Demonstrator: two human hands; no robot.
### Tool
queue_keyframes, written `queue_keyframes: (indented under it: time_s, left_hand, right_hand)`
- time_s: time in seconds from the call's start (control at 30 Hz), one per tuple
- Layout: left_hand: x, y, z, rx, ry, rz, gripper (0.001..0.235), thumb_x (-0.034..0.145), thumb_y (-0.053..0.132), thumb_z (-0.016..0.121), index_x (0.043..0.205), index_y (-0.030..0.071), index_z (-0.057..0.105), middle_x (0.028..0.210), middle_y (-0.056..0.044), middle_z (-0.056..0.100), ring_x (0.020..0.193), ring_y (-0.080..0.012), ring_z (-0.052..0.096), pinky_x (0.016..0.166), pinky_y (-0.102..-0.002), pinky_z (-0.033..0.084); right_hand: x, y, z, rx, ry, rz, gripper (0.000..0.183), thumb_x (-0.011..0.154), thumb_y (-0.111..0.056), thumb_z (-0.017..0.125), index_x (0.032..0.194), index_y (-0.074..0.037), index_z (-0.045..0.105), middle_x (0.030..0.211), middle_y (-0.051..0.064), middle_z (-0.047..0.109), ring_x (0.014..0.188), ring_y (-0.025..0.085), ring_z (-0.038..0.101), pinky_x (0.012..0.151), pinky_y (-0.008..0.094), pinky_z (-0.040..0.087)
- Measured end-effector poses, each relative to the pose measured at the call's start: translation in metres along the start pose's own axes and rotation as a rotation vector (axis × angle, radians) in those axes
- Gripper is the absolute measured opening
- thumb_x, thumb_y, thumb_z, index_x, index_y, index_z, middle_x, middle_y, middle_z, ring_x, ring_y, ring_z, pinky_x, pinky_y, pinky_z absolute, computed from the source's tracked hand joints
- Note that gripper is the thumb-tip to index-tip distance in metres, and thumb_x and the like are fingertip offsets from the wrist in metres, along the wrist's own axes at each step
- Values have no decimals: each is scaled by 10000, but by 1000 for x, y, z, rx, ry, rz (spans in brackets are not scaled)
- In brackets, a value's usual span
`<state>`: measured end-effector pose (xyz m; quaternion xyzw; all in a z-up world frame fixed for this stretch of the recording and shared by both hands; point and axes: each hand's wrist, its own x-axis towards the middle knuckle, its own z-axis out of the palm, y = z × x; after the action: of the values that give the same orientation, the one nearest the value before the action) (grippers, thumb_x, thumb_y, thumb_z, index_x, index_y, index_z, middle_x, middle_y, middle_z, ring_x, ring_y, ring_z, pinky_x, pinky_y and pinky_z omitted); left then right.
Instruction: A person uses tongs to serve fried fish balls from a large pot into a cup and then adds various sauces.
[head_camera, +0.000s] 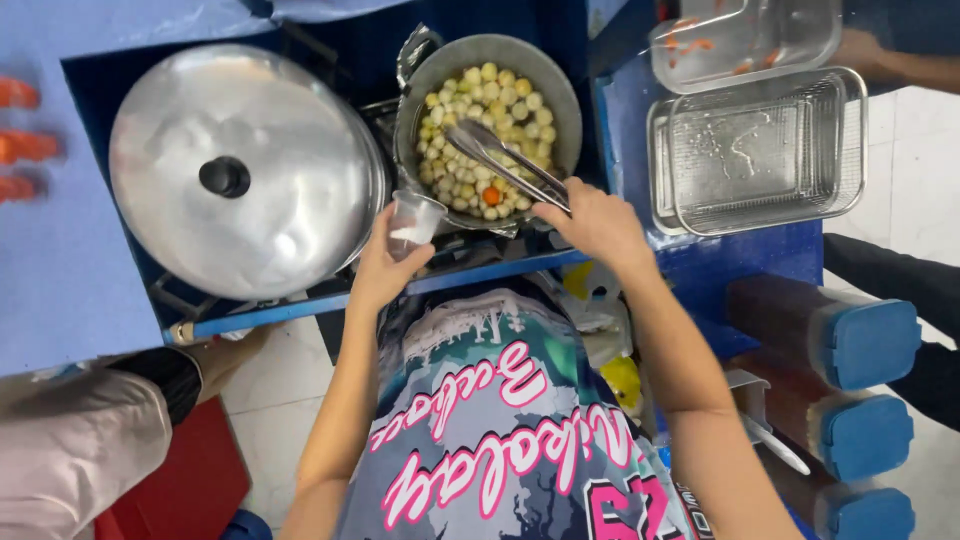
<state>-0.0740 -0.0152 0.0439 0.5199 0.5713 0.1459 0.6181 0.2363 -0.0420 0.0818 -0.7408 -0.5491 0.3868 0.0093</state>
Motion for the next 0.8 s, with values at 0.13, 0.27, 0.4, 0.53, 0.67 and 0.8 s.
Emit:
queue_keyframes:
  time_s: [0.13, 0.27, 0.4, 0.53, 0.67, 0.8]
  left_hand:
    - [-27, -28, -21, -49, 103, 68, 913, 867, 351, 841, 1560, 56, 327, 1478, -319, 466, 1346, -511, 479, 1102, -640, 387]
    - [-38, -67, -36, -108, 202, 148, 831, 843, 241, 858, 1532, 161, 401, 1330, -186, 613, 1217, -286, 630, 1072, -489, 471]
    - [-45, -87, -38, -215, 224, 211, 842, 826, 139, 849, 1531, 131, 388, 1321, -140, 616, 1139, -184, 639, 996, -344, 556]
    - [-50, -96, -41, -298, 270, 267, 833, 834, 103, 841, 1521, 85, 370, 1292, -149, 637, 1105, -220, 666, 939, -337, 590]
    - [-50, -103, -40, -355, 338, 364, 880, 824, 190, 885, 1526, 102, 361, 1224, -144, 657, 1047, -192, 685, 831, -301, 612]
    - [-64, -103, -39, -381, 457, 354, 822, 816, 217, 887, 1491, 78, 439, 1187, -154, 692, 1030, -198, 703, 844, -291, 614]
  right_hand:
    - [30, 26, 41, -589, -120, 4, 526, 959, -464, 581, 1207, -7, 661, 1062, 247, 733, 912, 447, 746, 781, 568, 588]
    - [61, 52, 96, -711, -21, 3, 426, 873, -428, 715, 972, -13, 721, 791, 184, 735, 769, 381, 759, 681, 492, 590]
    - [47, 35, 83, -755, -43, 14, 336, 893, -312, 635, 975, -4, 740, 864, 179, 766, 851, 394, 763, 737, 509, 581]
    - [38, 27, 71, -733, -43, -3, 300, 905, -255, 615, 980, 1, 752, 870, 197, 772, 852, 416, 762, 724, 521, 583]
    - [32, 19, 36, -689, -71, -27, 434, 912, -393, 659, 1089, -2, 728, 922, 245, 764, 880, 462, 752, 740, 576, 592]
    - [43, 32, 38, -763, -125, -40, 487, 909, -425, 651, 1165, -17, 721, 968, 220, 767, 924, 458, 750, 784, 586, 588]
